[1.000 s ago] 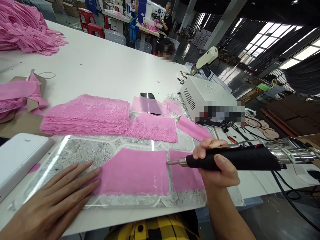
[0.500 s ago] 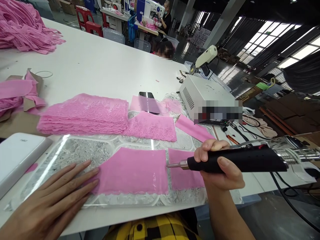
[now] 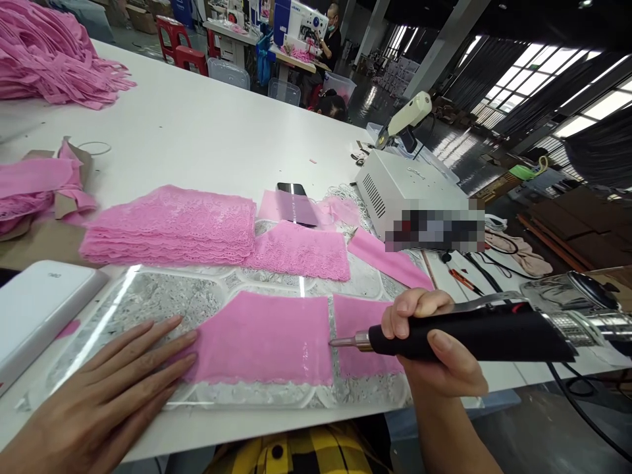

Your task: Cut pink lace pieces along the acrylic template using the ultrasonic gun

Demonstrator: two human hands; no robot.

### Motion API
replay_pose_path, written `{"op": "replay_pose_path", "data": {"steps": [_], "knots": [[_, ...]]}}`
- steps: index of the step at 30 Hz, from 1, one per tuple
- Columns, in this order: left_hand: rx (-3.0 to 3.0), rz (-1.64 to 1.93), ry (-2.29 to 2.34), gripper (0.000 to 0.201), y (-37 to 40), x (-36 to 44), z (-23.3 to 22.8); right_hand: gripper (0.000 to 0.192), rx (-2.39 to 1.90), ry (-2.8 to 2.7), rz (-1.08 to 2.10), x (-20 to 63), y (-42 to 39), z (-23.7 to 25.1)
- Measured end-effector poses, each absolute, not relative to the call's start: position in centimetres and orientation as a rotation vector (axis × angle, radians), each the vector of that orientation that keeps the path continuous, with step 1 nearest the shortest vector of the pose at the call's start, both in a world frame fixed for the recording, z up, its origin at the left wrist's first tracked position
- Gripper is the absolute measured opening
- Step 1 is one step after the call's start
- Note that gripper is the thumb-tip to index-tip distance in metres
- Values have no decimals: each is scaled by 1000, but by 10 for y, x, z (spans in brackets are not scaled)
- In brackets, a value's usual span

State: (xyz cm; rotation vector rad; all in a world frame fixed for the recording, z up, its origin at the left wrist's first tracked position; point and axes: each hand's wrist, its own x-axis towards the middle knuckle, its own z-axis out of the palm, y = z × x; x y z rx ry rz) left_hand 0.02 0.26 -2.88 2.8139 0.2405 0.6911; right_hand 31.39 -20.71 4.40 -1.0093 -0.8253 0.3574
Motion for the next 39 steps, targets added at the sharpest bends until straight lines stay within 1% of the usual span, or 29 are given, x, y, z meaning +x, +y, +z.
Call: {"op": "replay_pose_path", "data": {"steps": [2, 4, 10, 14, 18, 21, 24, 28, 30, 34, 39], "knots": [[2688, 719, 335, 50, 0, 2, -28, 12, -1014, -832, 363, 314, -208, 43], [2630, 741, 352, 46, -2, 3, -27, 12, -1028, -829, 361, 315, -209, 43], [2766, 765, 245, 56, -1, 4, -24, 15, -1066, -773, 245, 315, -198, 50], [2720, 838, 257, 48, -3, 7, -18, 14, -1054, -751, 172, 310, -176, 54], [2695, 884, 255, 43, -6, 10, -12, 10, -1070, -789, 189, 305, -154, 53], [2791, 858, 212, 48, -2, 6, -11, 9, -1077, -837, 202, 301, -146, 49], [2941, 741, 79, 54, 5, -1, -12, 9, -1072, -867, 218, 299, -144, 45], [2928, 725, 70, 58, 8, -4, -13, 9, -1067, -871, 213, 299, -142, 43], [2874, 762, 96, 56, 5, -2, -14, 9, -1069, -873, 214, 299, -142, 42], [2738, 902, 197, 45, -1, 2, -17, 6, -1078, -892, 218, 301, -142, 41], [2871, 795, 20, 46, 4, -2, -22, 6, -1071, -898, 215, 305, -141, 41]]}}
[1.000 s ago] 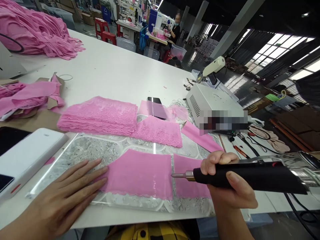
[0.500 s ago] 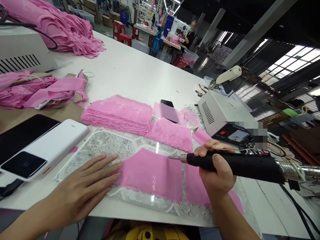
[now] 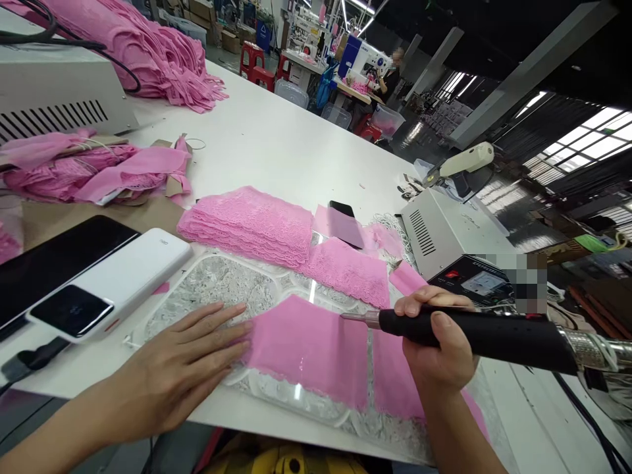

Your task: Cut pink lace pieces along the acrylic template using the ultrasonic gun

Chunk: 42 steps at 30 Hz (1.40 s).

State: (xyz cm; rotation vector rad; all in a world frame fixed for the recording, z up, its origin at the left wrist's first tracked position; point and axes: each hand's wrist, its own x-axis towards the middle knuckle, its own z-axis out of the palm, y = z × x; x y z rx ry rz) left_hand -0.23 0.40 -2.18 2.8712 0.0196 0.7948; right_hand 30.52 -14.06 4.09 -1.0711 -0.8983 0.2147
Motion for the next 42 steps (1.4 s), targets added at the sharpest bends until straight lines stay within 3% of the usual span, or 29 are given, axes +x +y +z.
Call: {"op": "replay_pose_path", "data": {"steps": [20, 31, 42], "knots": [[2865, 801, 4, 47, 6, -6, -23, 5, -1032, -917, 276, 285, -117, 40], [2818, 870, 49, 32, -5, -3, -13, 10, -980, -900, 348, 277, -109, 45], [2816, 906, 121, 32, -10, -9, -12, 9, -930, -999, 461, 247, -84, 39]]}}
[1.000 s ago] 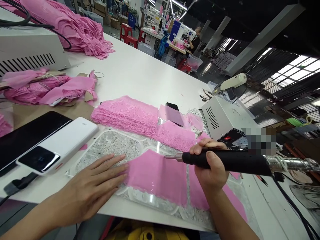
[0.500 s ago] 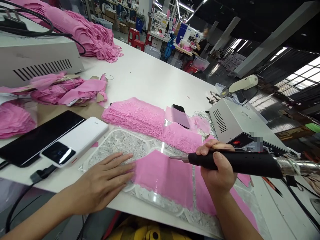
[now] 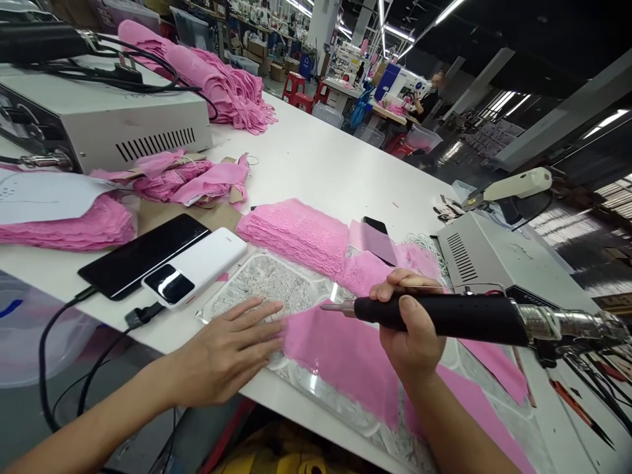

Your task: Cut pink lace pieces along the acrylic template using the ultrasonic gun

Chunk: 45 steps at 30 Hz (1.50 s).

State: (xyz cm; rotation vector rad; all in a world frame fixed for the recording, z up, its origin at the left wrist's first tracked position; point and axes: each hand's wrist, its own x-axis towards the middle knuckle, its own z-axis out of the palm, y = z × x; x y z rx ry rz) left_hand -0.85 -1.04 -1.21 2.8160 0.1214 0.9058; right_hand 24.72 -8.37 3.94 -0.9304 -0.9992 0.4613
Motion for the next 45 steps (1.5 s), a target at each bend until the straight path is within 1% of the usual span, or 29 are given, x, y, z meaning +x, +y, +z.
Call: {"op": "replay_pose_path", "data": {"steps": [11, 24, 32, 39, 45], "knots": [[2796, 924, 121, 32, -13, -10, -14, 4, -963, -1000, 469, 243, -82, 39], [2799, 949, 134, 32, -16, -11, -12, 9, -915, -1021, 567, 224, -83, 40], [2796, 983, 138, 32, -17, -11, -14, 7, -948, -1043, 557, 221, -82, 42], [2796, 1105, 38, 34, -16, -14, -12, 8, -913, -1068, 610, 209, -83, 41], [2753, 1093, -14, 34, -15, -13, -7, 9, -890, -1042, 683, 207, -84, 38]]}}
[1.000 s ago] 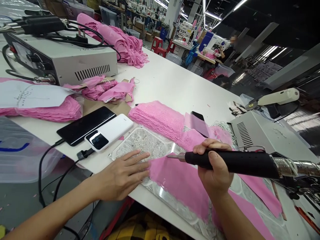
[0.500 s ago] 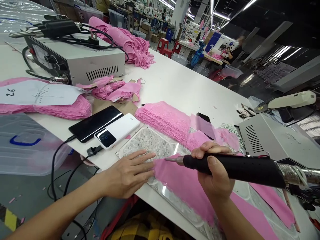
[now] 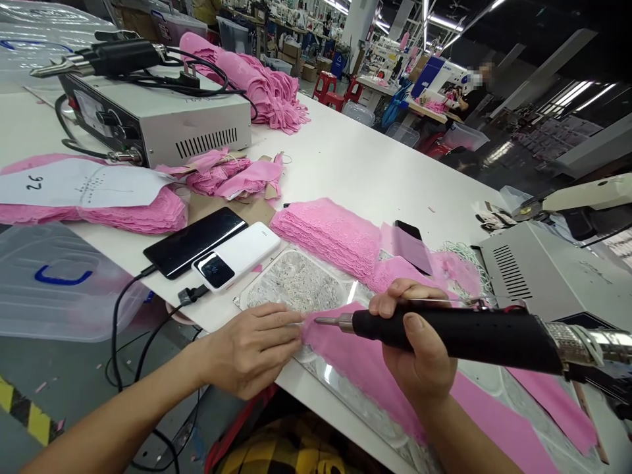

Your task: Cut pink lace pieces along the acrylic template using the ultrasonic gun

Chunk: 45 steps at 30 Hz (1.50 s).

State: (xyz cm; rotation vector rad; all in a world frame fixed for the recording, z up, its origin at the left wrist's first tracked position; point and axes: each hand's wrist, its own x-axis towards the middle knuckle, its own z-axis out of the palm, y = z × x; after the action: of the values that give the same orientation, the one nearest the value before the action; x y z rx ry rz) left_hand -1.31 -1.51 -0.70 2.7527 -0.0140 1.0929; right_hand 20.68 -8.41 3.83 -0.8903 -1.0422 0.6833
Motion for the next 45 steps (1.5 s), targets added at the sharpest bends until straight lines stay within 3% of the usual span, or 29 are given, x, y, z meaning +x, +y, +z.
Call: {"op": "replay_pose_path", "data": {"steps": [22, 28, 34, 39, 45], "knots": [[2761, 995, -35, 28, -15, -9, -1, 7, -865, -1143, 692, 197, -84, 35], [2806, 1005, -14, 36, -15, -14, -7, 11, -813, -1034, 695, 211, -89, 65], [2811, 1050, 141, 40, -6, -20, -14, 12, -861, -959, 401, 280, -133, 99], [2808, 1150, 163, 33, -25, 20, -5, 11, -989, -790, 191, 344, -183, 81], [2784, 1098, 47, 24, -101, 121, 11, 12, -981, -648, 222, 370, -202, 43]]}}
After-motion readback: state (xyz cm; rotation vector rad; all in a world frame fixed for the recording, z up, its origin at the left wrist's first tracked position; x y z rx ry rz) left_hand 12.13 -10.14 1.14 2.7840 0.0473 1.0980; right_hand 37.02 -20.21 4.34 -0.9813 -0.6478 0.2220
